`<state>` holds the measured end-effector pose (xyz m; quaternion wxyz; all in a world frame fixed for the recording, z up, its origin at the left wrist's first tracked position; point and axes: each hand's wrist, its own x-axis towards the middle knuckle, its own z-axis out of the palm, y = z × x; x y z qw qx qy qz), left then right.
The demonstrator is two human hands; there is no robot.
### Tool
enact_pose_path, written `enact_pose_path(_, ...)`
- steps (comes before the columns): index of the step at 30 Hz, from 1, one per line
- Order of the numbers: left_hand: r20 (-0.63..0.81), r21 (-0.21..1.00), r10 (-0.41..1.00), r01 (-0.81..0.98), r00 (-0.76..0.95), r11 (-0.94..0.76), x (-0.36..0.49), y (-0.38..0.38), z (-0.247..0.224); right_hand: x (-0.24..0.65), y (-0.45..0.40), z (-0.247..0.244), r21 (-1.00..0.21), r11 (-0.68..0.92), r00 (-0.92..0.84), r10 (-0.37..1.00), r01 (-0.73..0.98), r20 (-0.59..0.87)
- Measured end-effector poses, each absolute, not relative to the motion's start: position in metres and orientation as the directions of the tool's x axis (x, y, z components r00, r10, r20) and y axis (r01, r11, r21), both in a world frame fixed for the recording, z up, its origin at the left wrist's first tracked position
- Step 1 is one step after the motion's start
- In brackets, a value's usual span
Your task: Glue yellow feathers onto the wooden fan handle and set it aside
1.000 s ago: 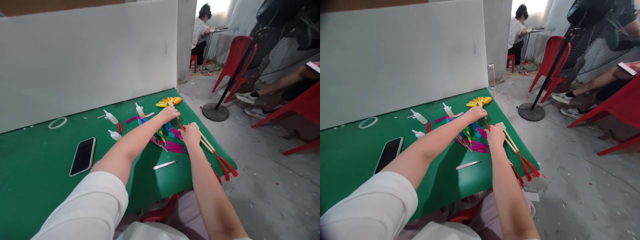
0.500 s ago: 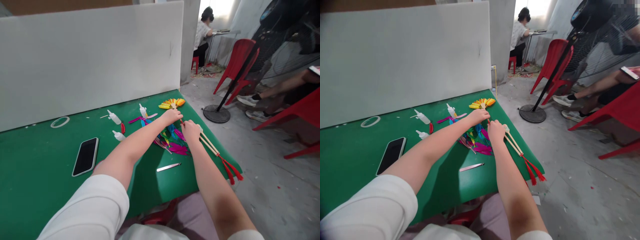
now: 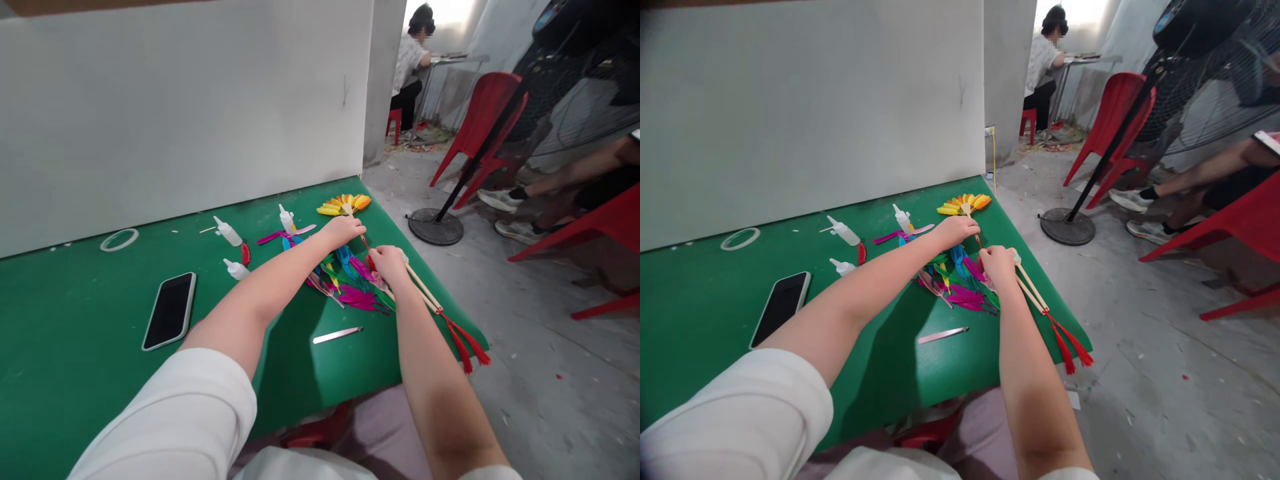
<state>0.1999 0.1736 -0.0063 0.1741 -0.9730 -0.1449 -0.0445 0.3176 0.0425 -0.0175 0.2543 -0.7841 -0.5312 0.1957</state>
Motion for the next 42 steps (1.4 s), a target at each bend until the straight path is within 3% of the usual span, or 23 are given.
enact_pose_path(11,0.094,-0.321,0.278,0.293,0.956,-0.900,0.204,0.170,-0.006,0.312,0.037,-0.012,-0.585,-0.228,0.242,0.969,0.779,-0.055)
enact_pose_path(20,0.082,-0.285,0.318,0.328,0.944,-0.901,0.204,0.174,-0.008,0.317,0.035,-0.007,-0.551,-0.371,0.449,0.893,0.748,0.008)
enact_pose_path(23,0.084,-0.255,0.337,0.347,0.938,-0.902,0.202,0.175,-0.011,0.322,0.035,-0.007,-0.607,-0.377,0.552,0.825,0.700,0.125)
enact_pose_path(26,0.115,-0.217,0.372,0.388,0.921,-0.895,0.201,0.173,-0.012,0.327,0.037,-0.010,-0.715,-0.268,0.600,0.757,0.645,0.257)
enact_pose_path(30,0.208,-0.163,0.449,0.484,0.869,-0.860,0.194,0.158,-0.007,0.329,0.039,-0.015,-0.863,-0.099,0.601,0.757,0.496,0.258)
enact_pose_path(32,0.270,-0.110,0.488,0.530,0.830,-0.841,0.180,0.137,-0.001,0.328,0.040,-0.017,-0.925,-0.026,0.591,0.776,0.380,0.221)
enact_pose_path(34,0.371,0.031,0.519,0.549,0.770,-0.835,0.154,0.105,0.006,0.327,0.040,-0.017,-0.961,0.033,0.583,0.789,0.274,0.193)
enact_pose_path(38,0.426,0.179,0.591,0.576,0.685,-0.797,0.067,0.022,0.016,0.320,0.036,-0.010,-0.988,0.041,0.560,0.820,0.146,0.117)
enact_pose_path(40,0.429,0.211,0.732,0.729,0.530,-0.651,0.015,-0.014,0.016,0.308,0.032,0.001,-0.993,0.077,0.551,0.827,0.087,0.112)
enact_pose_path(42,0.462,0.250,0.855,0.891,0.234,-0.379,-0.037,-0.035,0.015,0.287,0.025,0.017,-0.988,0.137,0.513,0.845,0.068,0.152)
